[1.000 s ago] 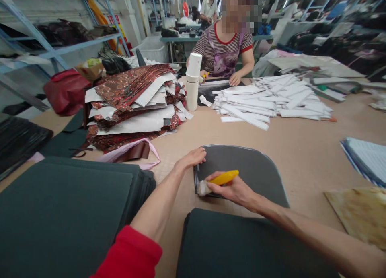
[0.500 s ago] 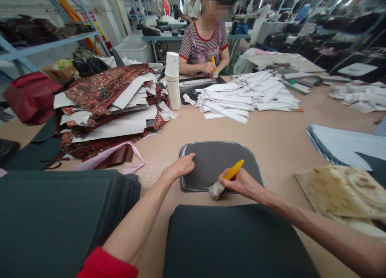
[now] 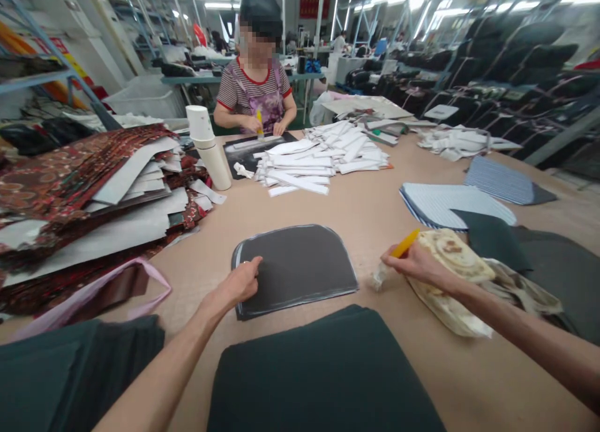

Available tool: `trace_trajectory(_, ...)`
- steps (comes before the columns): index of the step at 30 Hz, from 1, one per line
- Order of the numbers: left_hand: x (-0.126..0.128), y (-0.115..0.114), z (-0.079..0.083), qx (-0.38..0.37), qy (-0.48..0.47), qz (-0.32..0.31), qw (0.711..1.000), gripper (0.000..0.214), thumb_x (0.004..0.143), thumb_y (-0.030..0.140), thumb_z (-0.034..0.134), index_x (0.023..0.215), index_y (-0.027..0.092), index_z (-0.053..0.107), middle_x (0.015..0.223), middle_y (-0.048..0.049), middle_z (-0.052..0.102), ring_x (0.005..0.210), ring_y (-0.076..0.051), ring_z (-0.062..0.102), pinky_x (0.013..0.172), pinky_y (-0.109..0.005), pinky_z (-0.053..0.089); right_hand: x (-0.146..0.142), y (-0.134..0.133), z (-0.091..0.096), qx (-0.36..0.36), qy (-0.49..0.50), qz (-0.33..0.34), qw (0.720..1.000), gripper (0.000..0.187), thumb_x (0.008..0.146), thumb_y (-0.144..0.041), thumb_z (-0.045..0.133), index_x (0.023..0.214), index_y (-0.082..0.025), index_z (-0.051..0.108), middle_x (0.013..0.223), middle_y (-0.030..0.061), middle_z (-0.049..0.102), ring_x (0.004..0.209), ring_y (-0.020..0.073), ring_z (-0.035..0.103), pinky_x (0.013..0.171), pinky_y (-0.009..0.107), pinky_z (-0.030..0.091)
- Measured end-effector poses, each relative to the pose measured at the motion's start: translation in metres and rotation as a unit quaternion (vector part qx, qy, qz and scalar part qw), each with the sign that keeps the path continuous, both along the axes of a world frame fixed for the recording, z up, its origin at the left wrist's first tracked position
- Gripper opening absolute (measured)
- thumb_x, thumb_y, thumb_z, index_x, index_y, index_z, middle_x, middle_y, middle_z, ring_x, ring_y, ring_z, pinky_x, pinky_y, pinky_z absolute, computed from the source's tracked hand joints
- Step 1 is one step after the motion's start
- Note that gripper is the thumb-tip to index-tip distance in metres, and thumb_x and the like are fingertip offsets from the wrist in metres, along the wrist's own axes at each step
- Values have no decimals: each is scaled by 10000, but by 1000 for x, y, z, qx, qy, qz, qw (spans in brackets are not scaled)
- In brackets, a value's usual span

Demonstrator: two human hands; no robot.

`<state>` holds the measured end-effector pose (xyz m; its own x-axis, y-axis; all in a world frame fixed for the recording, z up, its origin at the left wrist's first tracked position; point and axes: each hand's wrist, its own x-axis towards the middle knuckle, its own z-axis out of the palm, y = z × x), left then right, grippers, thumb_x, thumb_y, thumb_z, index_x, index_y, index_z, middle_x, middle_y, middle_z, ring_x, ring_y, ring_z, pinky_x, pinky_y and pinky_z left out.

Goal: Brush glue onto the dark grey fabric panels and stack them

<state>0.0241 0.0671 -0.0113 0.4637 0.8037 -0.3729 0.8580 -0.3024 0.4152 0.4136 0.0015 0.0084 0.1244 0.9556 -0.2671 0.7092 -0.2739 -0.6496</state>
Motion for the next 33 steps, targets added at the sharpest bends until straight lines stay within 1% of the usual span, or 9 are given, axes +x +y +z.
trace_trajectory(5, 47, -19, 11, 13, 8, -117, 993, 447, 740, 207, 575, 1175, 142, 489, 1228, -146, 528, 1173, -258, 477, 1002, -366, 368, -5, 9, 12, 46, 40, -12, 998, 267, 688, -433, 519, 583, -188, 508, 511, -36, 452, 505, 113, 431, 491, 244, 330)
trace_trajectory(8, 68, -24, 9, 13, 35, -162, 986, 515, 692, 302, 683, 1152, 150, 508, 1248, -160, 513, 1184, -307, 466, 992, -425, 384, -11, 19, 5, 44, 54, -35, 997, 234, 675, -402, 516, 573, -191, 497, 497, -43, 438, 500, 108, 417, 490, 238, 325)
trace_trajectory(10, 74, -24, 6, 19, 53, -179, 982, 600, 640, 331, 741, 1162, 155, 504, 1276, -172, 491, 1189, -343, 455, 963, -470, 406, -14, 26, -4, 39, 66, -23, 997, 201, 647, -358, 530, 545, -186, 503, 477, -42, 448, 479, 104, 411, 474, 235, 314)
trace_trajectory(14, 79, -23, 3, 34, 80, -196, 977, 686, 597, 297, 785, 1196, 156, 482, 1298, -184, 477, 1179, -366, 452, 917, -512, 435, -18, 50, -20, 55, 82, 1, 995, 174, 589, -314, 553, 487, -178, 515, 457, -30, 479, 467, 109, 432, 471, 239, 322)
trace_trajectory(18, 79, -22, 2, 42, 92, -215, 971, 609, 616, 285, 769, 1154, 171, 508, 1256, -154, 516, 1126, -333, 494, 894, -464, 458, -14, 82, -22, 124, 81, -48, 988, 237, 651, -401, 512, 595, -178, 571, 522, -11, 532, 538, 141, 499, 531, 254, 371)
trace_trajectory(21, 78, -22, 2, 44, 92, -222, 970, 566, 638, 296, 751, 1137, 160, 522, 1253, -158, 519, 1128, -329, 498, 903, -449, 458, -14, 101, -20, 163, 91, -55, 981, 295, 665, -459, 522, 706, -180, 612, 610, 9, 595, 583, 158, 539, 545, 260, 395)
trace_trajectory(26, 74, -25, 7, 43, 92, -221, 970, 522, 688, 306, 696, 1152, 142, 521, 1271, -173, 510, 1139, -343, 493, 901, -470, 464, -44, 123, -28, 197, 129, -7, 972, 385, 684, -521, 558, 847, -187, 658, 790, 46, 678, 699, 189, 606, 620, 279, 458)
trace_trajectory(30, 72, -27, 14, 43, 92, -228, 968, 462, 738, 308, 630, 1152, 132, 526, 1259, -169, 518, 1129, -327, 505, 889, -443, 478, -76, 135, -39, 206, 148, 25, 967, 361, 695, -513, 580, 832, -194, 679, 840, 56, 702, 777, 213, 637, 701, 302, 484)
trace_trajectory(33, 69, -29, 15, 50, 89, -226, 969, 448, 751, 322, 608, 1147, 128, 527, 1250, -172, 520, 1119, -324, 510, 879, -442, 486, -81, 136, -41, 202, 145, 36, 968, 302, 684, -476, 598, 781, -204, 685, 801, 44, 707, 750, 216, 644, 697, 305, 487)
